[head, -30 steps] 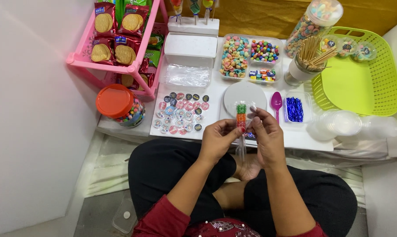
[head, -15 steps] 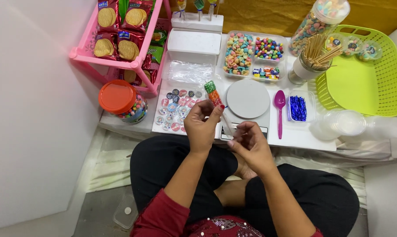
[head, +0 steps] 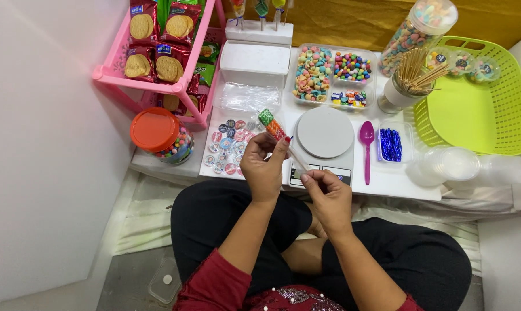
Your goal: Threading small colorful candies onto a stick to create a decorative treat
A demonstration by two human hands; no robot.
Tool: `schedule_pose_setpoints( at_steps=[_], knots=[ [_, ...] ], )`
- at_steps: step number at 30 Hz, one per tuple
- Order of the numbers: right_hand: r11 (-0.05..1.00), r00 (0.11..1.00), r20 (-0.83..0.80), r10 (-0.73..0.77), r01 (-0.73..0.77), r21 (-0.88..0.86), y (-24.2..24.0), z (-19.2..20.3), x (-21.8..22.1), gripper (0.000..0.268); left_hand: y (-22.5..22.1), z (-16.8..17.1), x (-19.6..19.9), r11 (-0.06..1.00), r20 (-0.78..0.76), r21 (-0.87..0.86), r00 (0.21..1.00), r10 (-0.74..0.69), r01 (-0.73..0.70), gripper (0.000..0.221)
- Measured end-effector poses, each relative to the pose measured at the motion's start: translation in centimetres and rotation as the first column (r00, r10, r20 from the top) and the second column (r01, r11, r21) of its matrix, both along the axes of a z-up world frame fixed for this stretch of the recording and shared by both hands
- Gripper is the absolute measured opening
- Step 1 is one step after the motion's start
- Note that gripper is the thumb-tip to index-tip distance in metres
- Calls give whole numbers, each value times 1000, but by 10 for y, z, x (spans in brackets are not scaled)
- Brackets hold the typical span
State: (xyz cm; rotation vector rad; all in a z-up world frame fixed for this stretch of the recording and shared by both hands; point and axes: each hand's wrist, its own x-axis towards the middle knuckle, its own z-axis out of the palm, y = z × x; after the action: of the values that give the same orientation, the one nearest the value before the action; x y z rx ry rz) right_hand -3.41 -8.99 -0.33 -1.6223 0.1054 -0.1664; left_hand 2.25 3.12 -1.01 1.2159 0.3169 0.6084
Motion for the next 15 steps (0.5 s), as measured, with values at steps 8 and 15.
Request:
schedule_pose_setpoints(
  at_steps=[8, 15],
  knots=[
    [998, 1000, 21, 16, -17, 53, -15, -18, 6, 9, 4, -12, 4, 999, 14, -42, 1000, -10, 10, 22],
    [984, 997, 63, 37, -47, 173, -21, 36, 23, 35, 1, -5, -6, 946, -29, 8, 946, -324, 325, 23]
  ],
)
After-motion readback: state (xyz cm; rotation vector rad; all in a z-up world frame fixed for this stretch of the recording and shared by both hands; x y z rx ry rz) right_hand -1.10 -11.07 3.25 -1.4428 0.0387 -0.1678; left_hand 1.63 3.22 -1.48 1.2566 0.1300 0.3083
